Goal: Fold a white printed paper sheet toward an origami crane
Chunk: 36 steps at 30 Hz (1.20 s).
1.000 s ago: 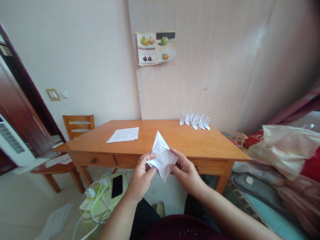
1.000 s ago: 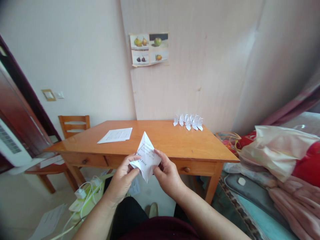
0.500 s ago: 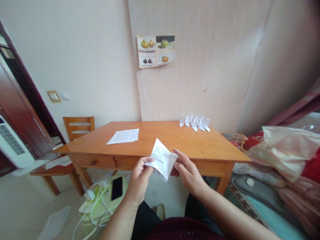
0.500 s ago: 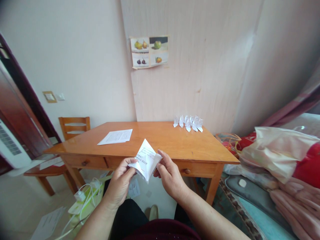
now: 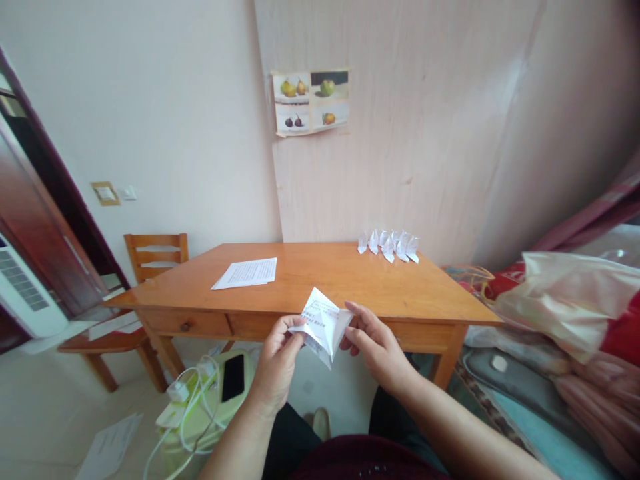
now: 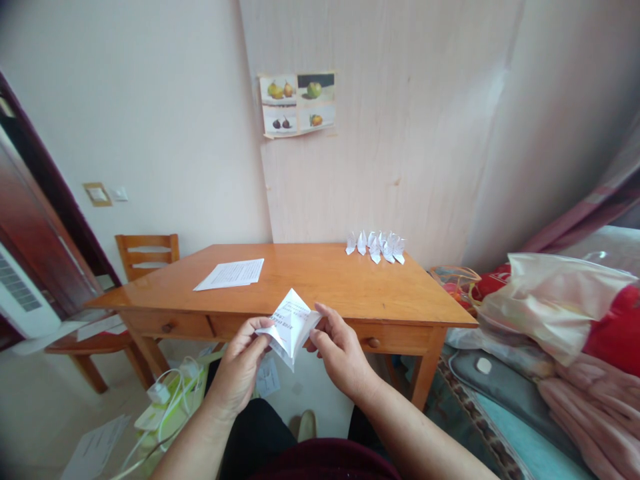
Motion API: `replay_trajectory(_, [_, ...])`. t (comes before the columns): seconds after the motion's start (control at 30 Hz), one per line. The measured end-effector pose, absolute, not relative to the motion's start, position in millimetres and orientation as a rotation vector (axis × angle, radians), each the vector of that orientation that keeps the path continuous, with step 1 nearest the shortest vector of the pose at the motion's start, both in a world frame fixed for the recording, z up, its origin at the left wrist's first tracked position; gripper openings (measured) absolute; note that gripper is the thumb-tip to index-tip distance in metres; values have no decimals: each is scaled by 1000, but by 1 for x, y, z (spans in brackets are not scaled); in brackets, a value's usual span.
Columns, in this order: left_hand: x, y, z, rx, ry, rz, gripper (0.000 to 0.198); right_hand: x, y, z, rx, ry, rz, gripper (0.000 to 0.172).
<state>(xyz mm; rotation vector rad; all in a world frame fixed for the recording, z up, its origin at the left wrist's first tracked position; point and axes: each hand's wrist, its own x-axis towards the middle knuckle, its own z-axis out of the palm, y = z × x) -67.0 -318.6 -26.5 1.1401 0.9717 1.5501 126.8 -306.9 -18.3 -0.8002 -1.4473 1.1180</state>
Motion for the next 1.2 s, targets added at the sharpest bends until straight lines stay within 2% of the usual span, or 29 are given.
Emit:
replay_trajectory(0.13, [-67,-318,-28,1150,966,1557,26,124,-306,-19,-773,-1433,1127,51])
replay_trajectory(0.37, [-67,-319,-27,1169,948,1556,24,122,-302,-28,-911,-1411,1050,70])
replay_trajectory(0.43, [-67,-321,-26,1203,942,1541,21,124,-299,-30,-955,-1438,1017,67])
replay_trajectory(0.63, [-67,-328,-19,1393,913,1432,10,130,-291,-30,-903,-1551,891,42])
replay_trajectory(0.73, [-68,-328,-17,1447,913,1389,7,133,-290,-28,-852,-1608,806,37])
replay_trajectory(0.83, [-68,-328,-17,1457,916,1371,8,134,-292,-27,-855,-1647,810,36])
replay_trajectory(1.03, [-68,-323,-22,1485,998,1340,24,138,-293,-25,-824,-1741,751,39])
replay_trajectory(1.2, [-63,-317,-26,1525,1023,1368,24,145,-292,-22,-810,-1821,666,39])
